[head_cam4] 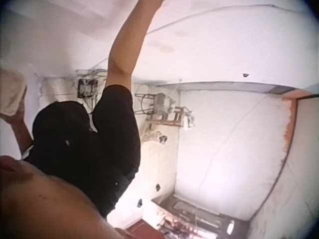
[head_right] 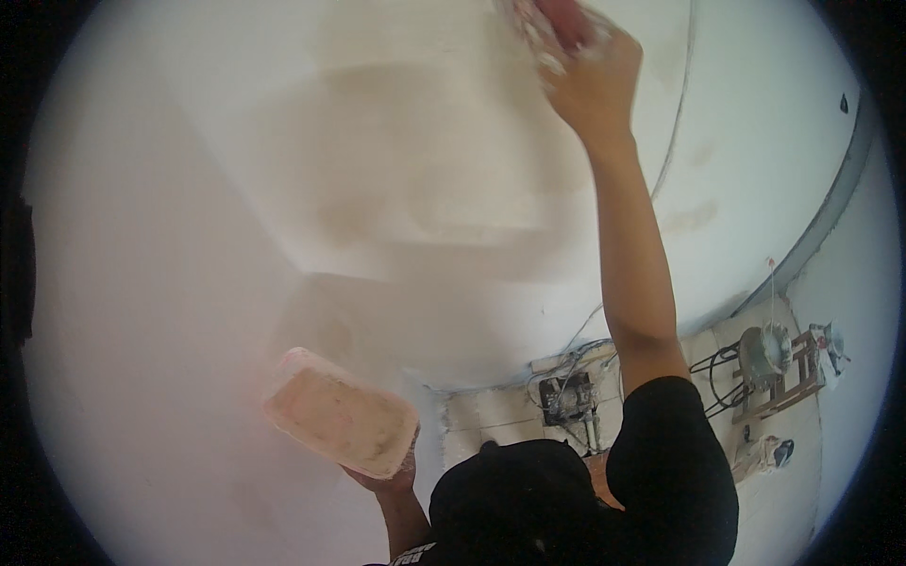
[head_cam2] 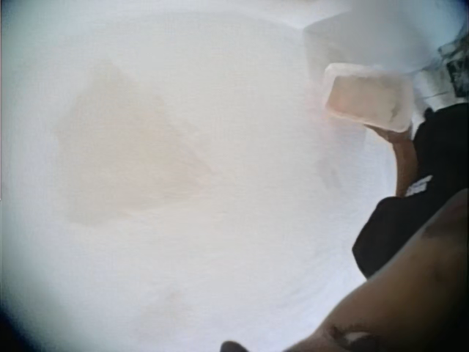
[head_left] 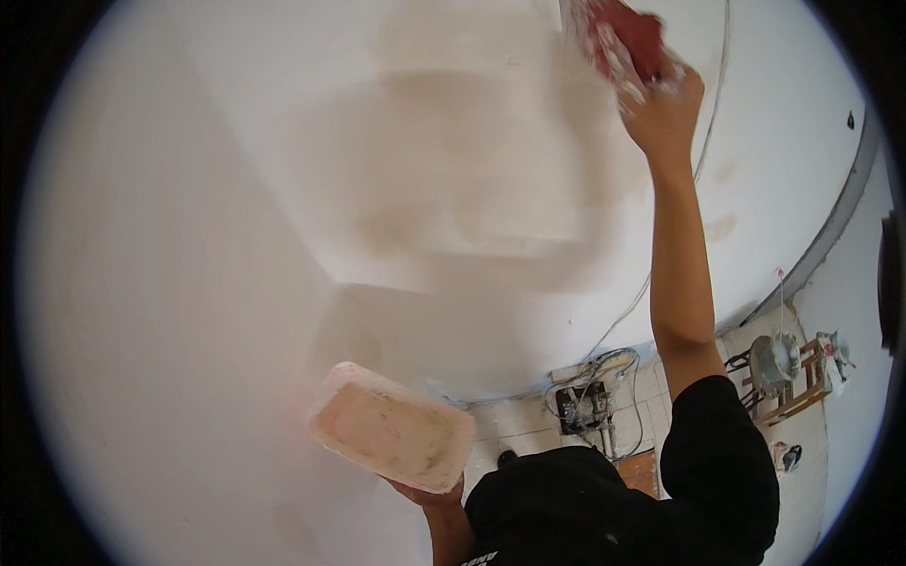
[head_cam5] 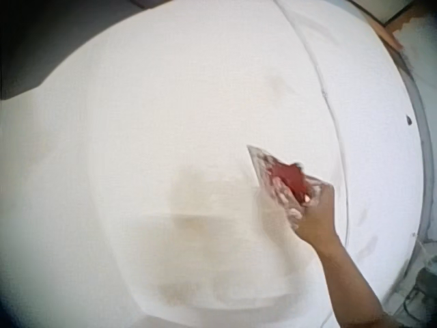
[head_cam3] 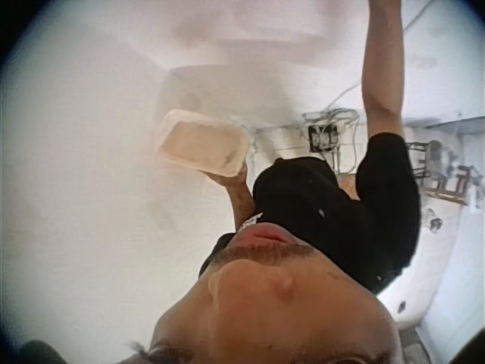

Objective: The person applies a patching compound to indentations on a white wall using a red putty knife and then scrapes the excess material off to create a level surface.

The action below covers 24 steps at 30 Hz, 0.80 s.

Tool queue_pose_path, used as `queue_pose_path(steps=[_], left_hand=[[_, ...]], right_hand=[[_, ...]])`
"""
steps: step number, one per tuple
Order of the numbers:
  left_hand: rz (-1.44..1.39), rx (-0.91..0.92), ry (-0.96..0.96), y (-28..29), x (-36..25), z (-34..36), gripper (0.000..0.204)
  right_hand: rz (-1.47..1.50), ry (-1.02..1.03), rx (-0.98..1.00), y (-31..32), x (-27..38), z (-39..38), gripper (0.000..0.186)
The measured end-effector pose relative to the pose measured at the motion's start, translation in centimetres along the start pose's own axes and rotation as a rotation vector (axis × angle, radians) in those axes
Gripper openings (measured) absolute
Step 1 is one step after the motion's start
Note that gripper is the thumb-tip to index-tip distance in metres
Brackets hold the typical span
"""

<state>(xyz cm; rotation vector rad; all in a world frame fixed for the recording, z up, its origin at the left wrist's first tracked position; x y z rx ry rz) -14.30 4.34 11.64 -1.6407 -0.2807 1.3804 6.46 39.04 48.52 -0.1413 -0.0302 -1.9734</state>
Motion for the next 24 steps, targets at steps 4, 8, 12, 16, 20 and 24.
queue_pose_path(steps=[4,8,12,16,20,24], left_hand=[[-0.066,0.061,0.101,-0.1,0.6,0.3,0.074],[-0.138,0.083,0.153,-1.4,1.8,0.0,0.074],[0.044,0.152,0.052,-2.4,1.7,0.2,0.075],[-0.274,0.219,0.212,-3.7,2.3,0.8,0.075],[-0.266,0.150,0.177,-3.3,1.8,1.4,0.077],[-0.042,0.173,0.098,-2.7,1.6,1.2,0.079]], right_hand=[[-0.240,0.398,-0.108,-2.2,7.6,2.3,0.031],[-0.432,0.509,0.124,-7.7,8.5,-2.4,0.029],[-0.317,0.618,0.205,-9.2,11.2,-10.7,0.029],[-0.245,0.628,0.355,-8.3,12.7,-14.3,0.023],[-0.106,0.447,0.234,-5.2,11.6,-9.5,0.030],[-0.349,0.448,-0.089,-2.4,8.3,-3.0,0.057]])
Point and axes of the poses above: each hand's wrist, its own z-axis towards the middle knuckle, its own y-axis out of the back of the hand, x = y × z, the point moved 7 cm from there along z, towards the middle knuckle, and after that the axes turned 3 degrees about y, right-handed, at the moved point
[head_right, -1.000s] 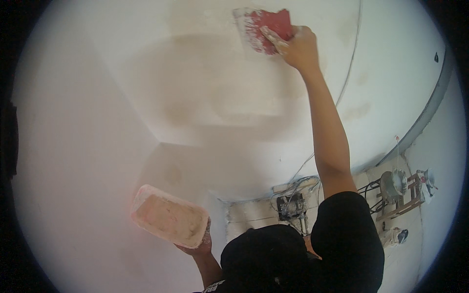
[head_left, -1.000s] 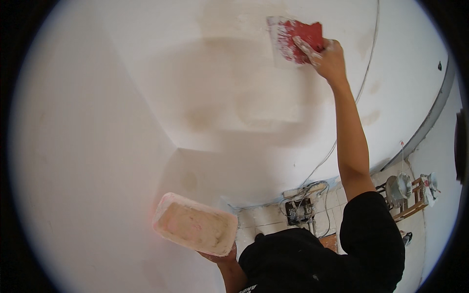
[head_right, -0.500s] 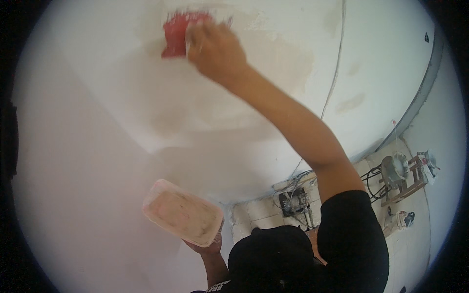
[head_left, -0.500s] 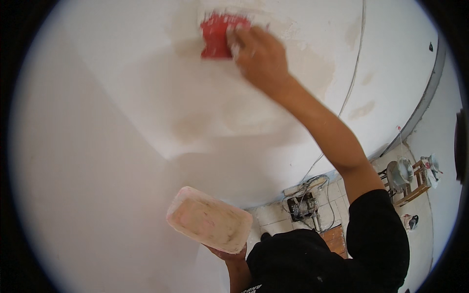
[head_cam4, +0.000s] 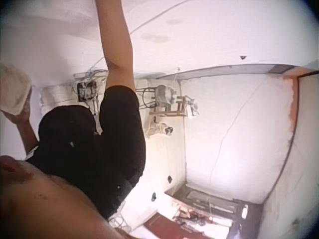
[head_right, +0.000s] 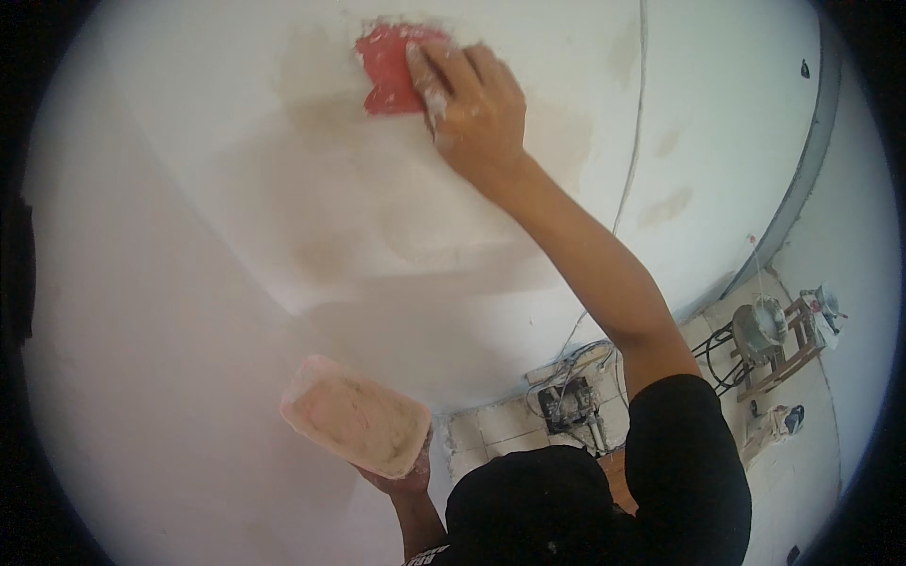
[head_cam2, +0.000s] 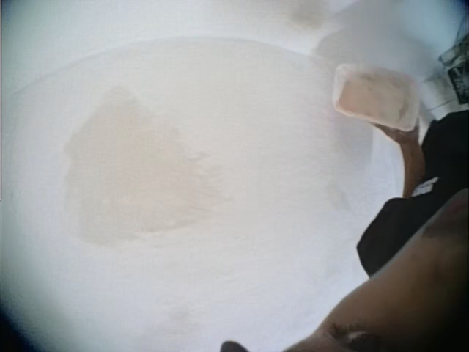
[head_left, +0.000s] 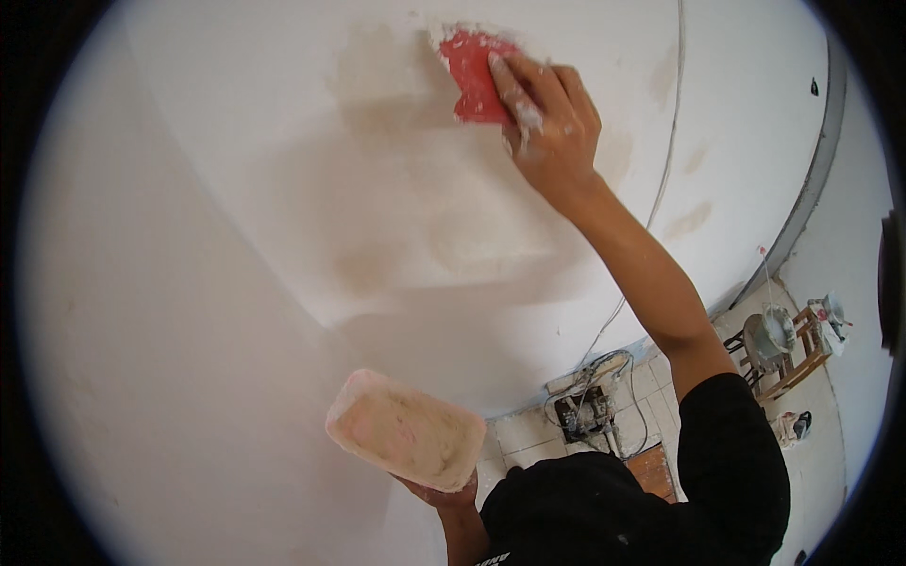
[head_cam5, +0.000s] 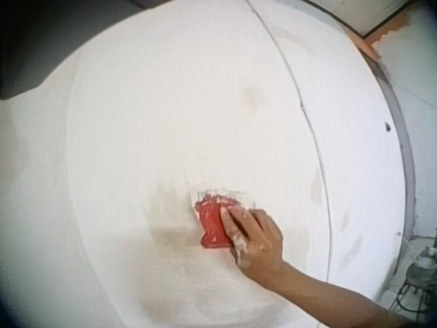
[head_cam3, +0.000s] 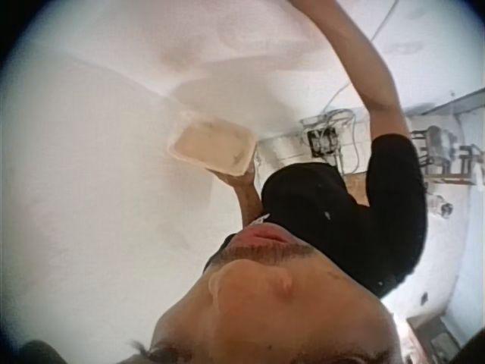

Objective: The person applies a patching compound to indentations on a white wall using a red putty knife and then scrapes the excess material off to create a level surface.

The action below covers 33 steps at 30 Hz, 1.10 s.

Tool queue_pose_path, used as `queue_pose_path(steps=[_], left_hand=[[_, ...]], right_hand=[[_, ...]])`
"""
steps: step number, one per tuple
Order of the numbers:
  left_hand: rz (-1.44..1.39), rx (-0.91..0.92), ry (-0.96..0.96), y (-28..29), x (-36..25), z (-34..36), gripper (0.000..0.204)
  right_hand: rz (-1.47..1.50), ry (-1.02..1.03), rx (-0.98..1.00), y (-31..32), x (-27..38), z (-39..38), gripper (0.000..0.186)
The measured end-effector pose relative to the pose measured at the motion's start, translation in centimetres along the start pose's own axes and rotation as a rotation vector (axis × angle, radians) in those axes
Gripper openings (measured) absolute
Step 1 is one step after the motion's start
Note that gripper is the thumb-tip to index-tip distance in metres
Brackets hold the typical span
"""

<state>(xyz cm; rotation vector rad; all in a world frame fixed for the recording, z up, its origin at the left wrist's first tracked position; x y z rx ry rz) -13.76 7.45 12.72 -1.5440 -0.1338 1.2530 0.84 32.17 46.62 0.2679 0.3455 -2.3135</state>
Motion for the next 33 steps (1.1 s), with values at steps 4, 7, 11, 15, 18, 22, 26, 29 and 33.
queue_pose_path(steps=[4,7,11,15,18,22,26,29,33], left_hand=[[-0.029,-0.015,0.043,0.0,0.2,-0.1,0.080],[-0.061,-0.008,0.096,0.3,1.0,0.5,0.080],[-0.158,0.042,0.172,-0.2,1.9,0.9,0.080],[-0.038,0.082,0.114,-0.4,1.7,1.1,0.081],[-0.162,0.045,0.171,-0.7,1.4,1.2,0.080],[-0.096,0.054,0.160,-0.9,0.9,1.4,0.079],[-0.015,0.061,0.081,-1.0,0.1,0.8,0.078],[0.174,0.018,-0.030,-0.5,-0.8,0.6,0.077],[-0.100,0.006,0.125,0.7,0.1,0.8,0.075]], right_hand=[[-0.072,0.043,0.061,-3.5,0.2,-1.9,0.053],[-0.081,-0.001,0.142,-3.9,0.9,-2.9,0.050],[-0.016,-0.032,0.293,-3.0,1.2,-5.3,0.047],[0.042,-0.009,0.400,-1.5,2.4,-7.1,0.039],[0.247,-0.143,0.393,0.3,1.7,-4.9,0.037],[0.726,-0.727,0.362,-1.4,-2.5,-1.9,0.025],[0.710,-0.807,0.205,-6.3,-7.5,-1.2,0.020],[0.107,-0.626,0.183,-5.8,-9.4,-0.9,0.056],[-0.099,-0.511,0.184,-4.8,-10.8,-1.0,0.052]])
Point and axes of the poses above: each hand's wrist, its own z-axis towards the middle knuckle, its own y-axis out of the back of the hand, x = y × z, the point moved 7 cm from there along z, towards the middle knuckle, and after that the axes turned 3 degrees about y, right-handed, at the moved point
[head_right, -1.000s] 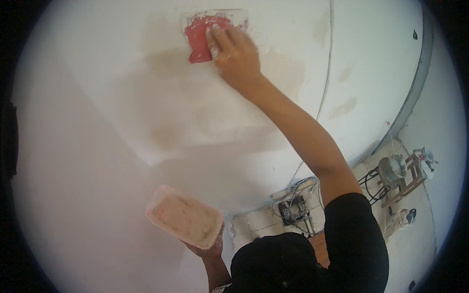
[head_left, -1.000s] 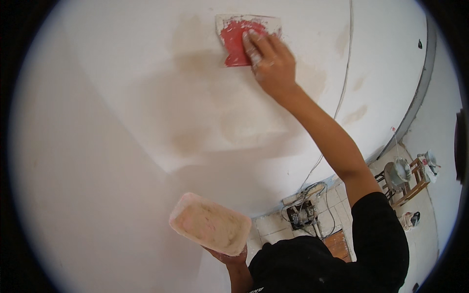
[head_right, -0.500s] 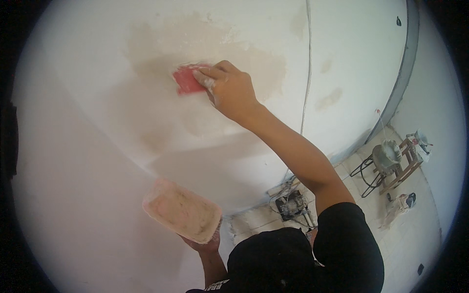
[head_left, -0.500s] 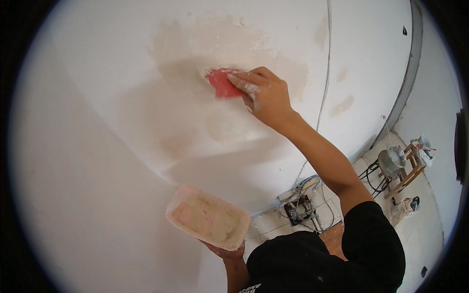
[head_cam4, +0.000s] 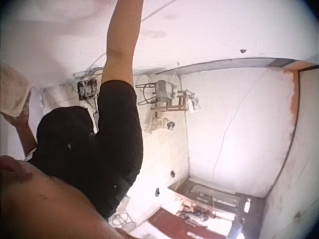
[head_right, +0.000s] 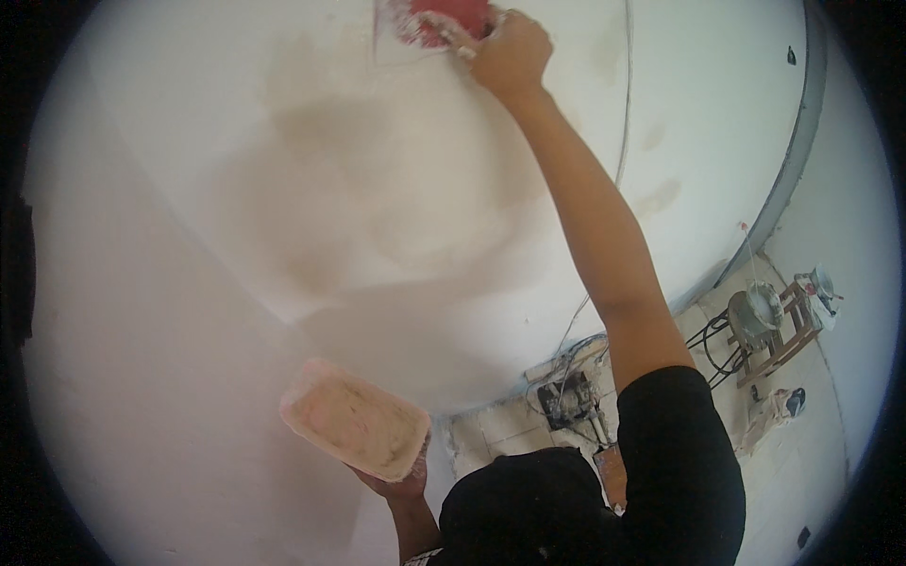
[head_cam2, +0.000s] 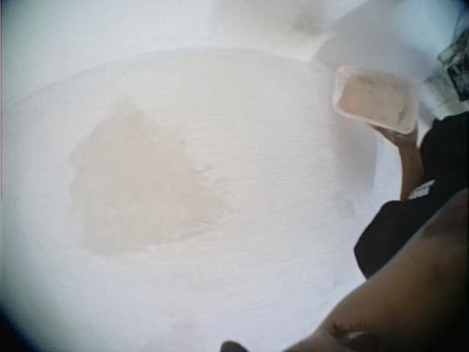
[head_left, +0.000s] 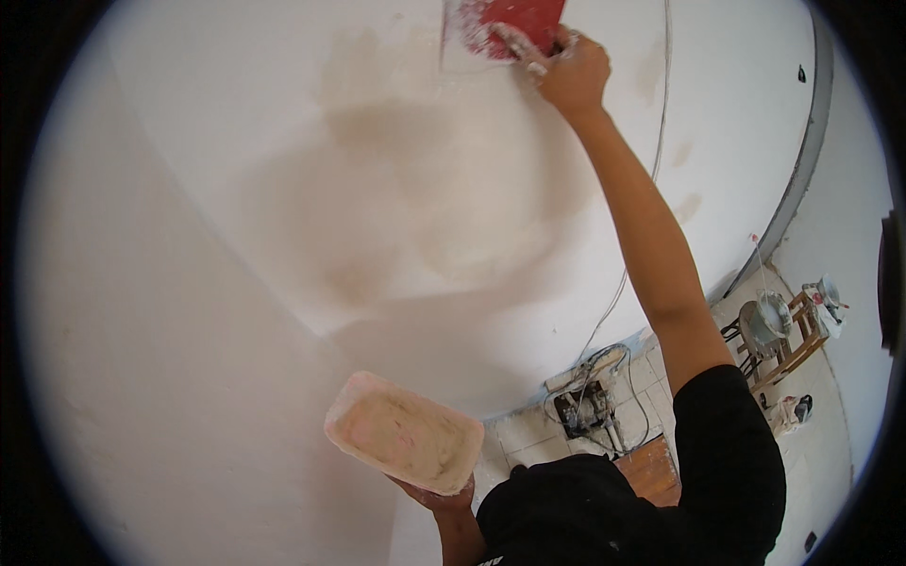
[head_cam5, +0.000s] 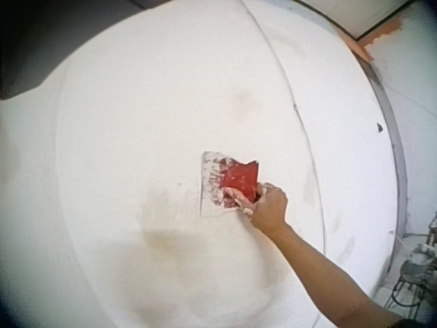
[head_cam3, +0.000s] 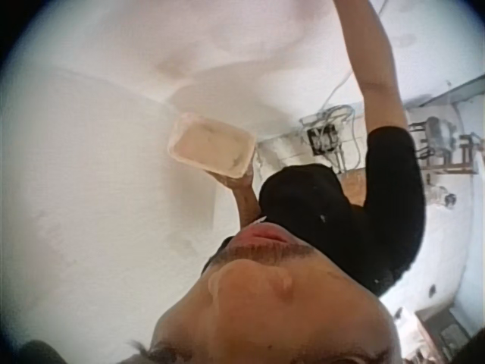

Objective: The person applies a patching compound to indentations on a white wall using a red putty knife and then scrapes the excess material off to create a level surface.

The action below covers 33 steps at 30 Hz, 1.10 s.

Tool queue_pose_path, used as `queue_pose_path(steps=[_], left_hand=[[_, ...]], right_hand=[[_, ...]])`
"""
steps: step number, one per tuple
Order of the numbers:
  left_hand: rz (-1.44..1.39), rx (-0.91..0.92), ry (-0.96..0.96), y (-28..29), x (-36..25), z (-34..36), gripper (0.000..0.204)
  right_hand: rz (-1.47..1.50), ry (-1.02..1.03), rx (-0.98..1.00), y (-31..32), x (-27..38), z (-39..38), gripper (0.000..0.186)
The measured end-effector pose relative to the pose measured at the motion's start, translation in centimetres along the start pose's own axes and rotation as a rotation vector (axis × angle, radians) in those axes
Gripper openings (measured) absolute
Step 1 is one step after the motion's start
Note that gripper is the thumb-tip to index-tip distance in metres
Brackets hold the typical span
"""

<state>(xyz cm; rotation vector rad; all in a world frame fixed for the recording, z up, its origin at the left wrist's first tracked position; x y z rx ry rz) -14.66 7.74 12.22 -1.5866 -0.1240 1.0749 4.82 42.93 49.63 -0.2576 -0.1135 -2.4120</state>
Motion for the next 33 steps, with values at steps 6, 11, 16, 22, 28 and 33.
queue_pose_path(steps=[6,11,16,22,28,33], left_hand=[[-0.030,0.005,-0.009,0.1,0.0,0.4,0.075],[-0.002,0.013,-0.020,-0.2,0.2,0.9,0.076],[0.018,-0.002,-0.016,0.1,0.6,0.7,0.076],[0.063,-0.001,-0.015,-0.1,1.9,0.4,0.077],[0.140,0.136,-0.112,-3.2,2.0,1.6,0.074],[0.323,0.128,-0.220,-4.1,2.1,1.9,0.073]], right_hand=[[0.319,-0.277,0.021,2.0,-5.9,0.6,0.042],[0.932,-0.274,-0.205,5.3,-5.9,0.8,0.018],[-0.091,0.345,-0.236,6.4,4.8,-1.0,0.028],[0.000,0.489,-0.073,2.3,9.9,-10.5,0.031],[0.157,0.641,0.118,3.4,11.9,-14.7,0.039],[0.106,0.400,-0.045,6.0,7.6,-7.3,0.039]])
Point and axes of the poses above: each hand's wrist, its own z-axis towards the middle knuckle, its own y-axis out of the back of the hand, x = y × z, the point moved 7 cm from there along z, towards the middle knuckle, and after that the axes turned 3 degrees about y, right-handed, at the moved point
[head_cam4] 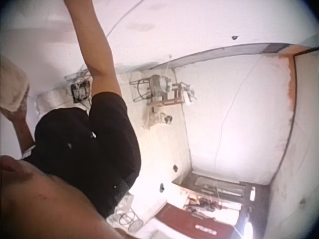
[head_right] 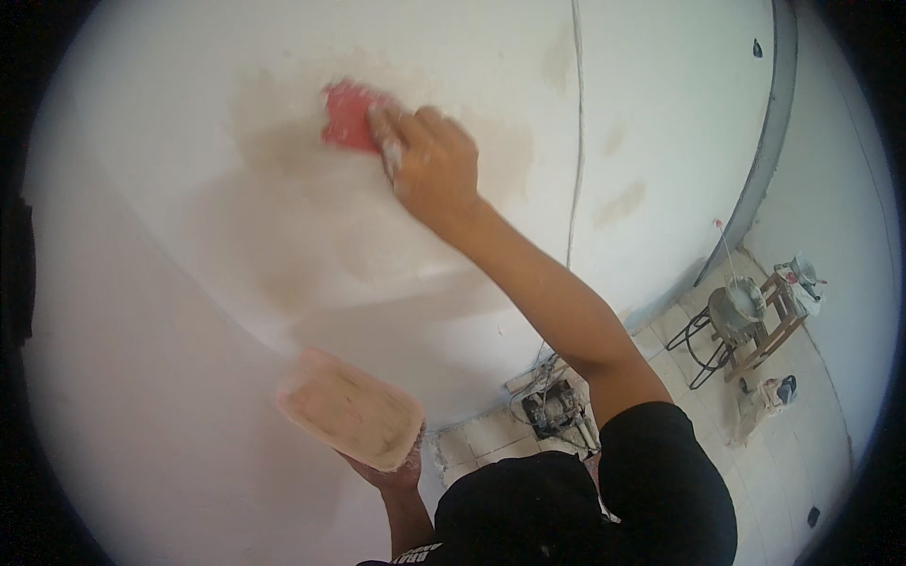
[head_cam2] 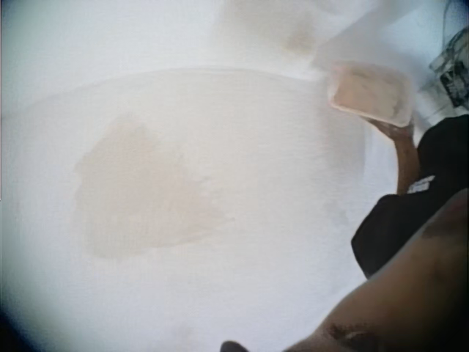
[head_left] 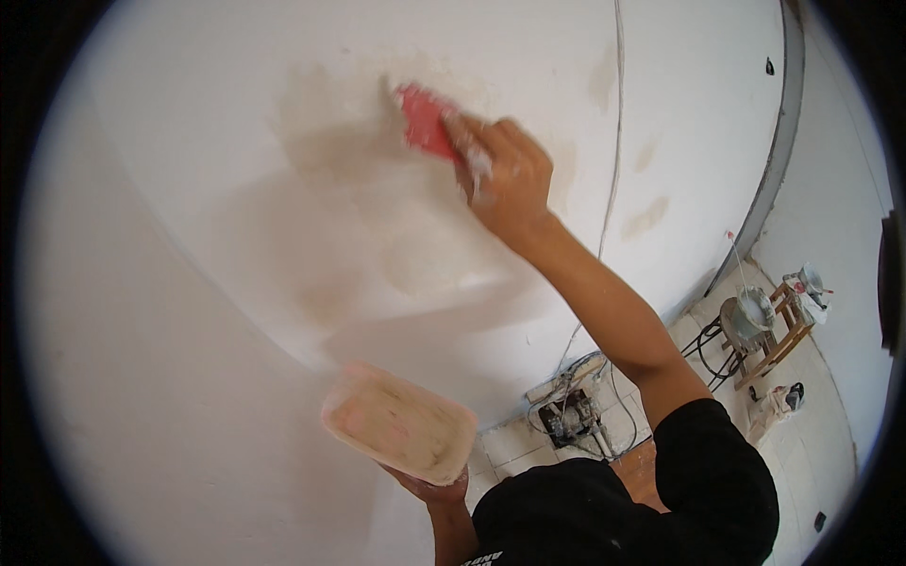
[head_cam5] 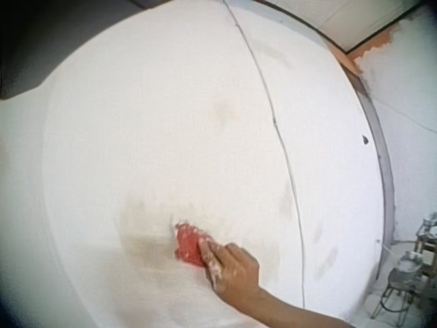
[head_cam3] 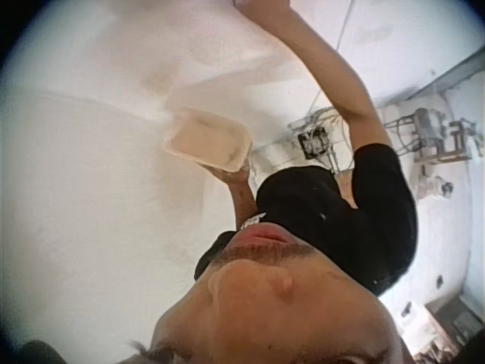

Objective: The person applies a patching compound to indentations on a white wall using a red putty knife and then scrapes the excess material off to create a level surface.

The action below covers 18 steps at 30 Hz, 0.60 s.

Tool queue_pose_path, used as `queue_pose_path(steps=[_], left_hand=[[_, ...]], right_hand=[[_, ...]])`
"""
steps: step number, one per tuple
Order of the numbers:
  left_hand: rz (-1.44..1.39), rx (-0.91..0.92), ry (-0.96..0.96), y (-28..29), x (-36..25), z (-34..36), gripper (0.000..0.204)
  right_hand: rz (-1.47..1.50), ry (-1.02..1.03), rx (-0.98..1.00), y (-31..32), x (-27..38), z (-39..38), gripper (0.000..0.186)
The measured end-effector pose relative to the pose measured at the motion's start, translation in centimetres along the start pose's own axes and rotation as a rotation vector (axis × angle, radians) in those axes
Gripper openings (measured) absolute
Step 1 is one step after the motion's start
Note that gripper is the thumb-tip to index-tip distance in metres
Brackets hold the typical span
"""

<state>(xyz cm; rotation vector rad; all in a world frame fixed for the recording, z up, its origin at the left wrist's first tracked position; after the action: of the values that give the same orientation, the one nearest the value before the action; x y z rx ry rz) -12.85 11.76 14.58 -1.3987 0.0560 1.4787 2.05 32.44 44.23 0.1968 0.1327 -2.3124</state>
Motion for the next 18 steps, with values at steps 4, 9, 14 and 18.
queue_pose_path(steps=[4,9,14,18], left_hand=[[0.082,0.044,-0.023,-1.3,-0.6,-0.6,0.076],[0.145,0.066,-0.057,-0.7,-0.4,-0.4,0.078],[0.185,-0.031,-0.002,0.6,-0.6,-0.3,0.073],[0.038,-0.087,0.122,1.3,-0.1,-0.4,0.074]], right_hand=[[-0.147,0.137,0.066,-3.3,1.1,-1.3,0.043],[-0.025,0.272,0.222,-3.7,6.1,-5.8,0.042],[0.108,0.098,0.005,-0.9,3.7,-1.6,0.043],[-0.005,0.106,-0.017,-3.3,2.7,2.6,0.041]])
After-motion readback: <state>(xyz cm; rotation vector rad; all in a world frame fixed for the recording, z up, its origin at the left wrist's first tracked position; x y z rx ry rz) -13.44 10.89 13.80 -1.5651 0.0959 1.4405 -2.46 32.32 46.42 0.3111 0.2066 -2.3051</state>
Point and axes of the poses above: each hand's wrist, its own z-axis towards the middle knuckle, its own y-axis out of the back of the hand, x = y × z, the point moved 7 cm from there along z, towards the middle knuckle, and after that the axes turned 3 degrees about y, right-handed, at the moved point
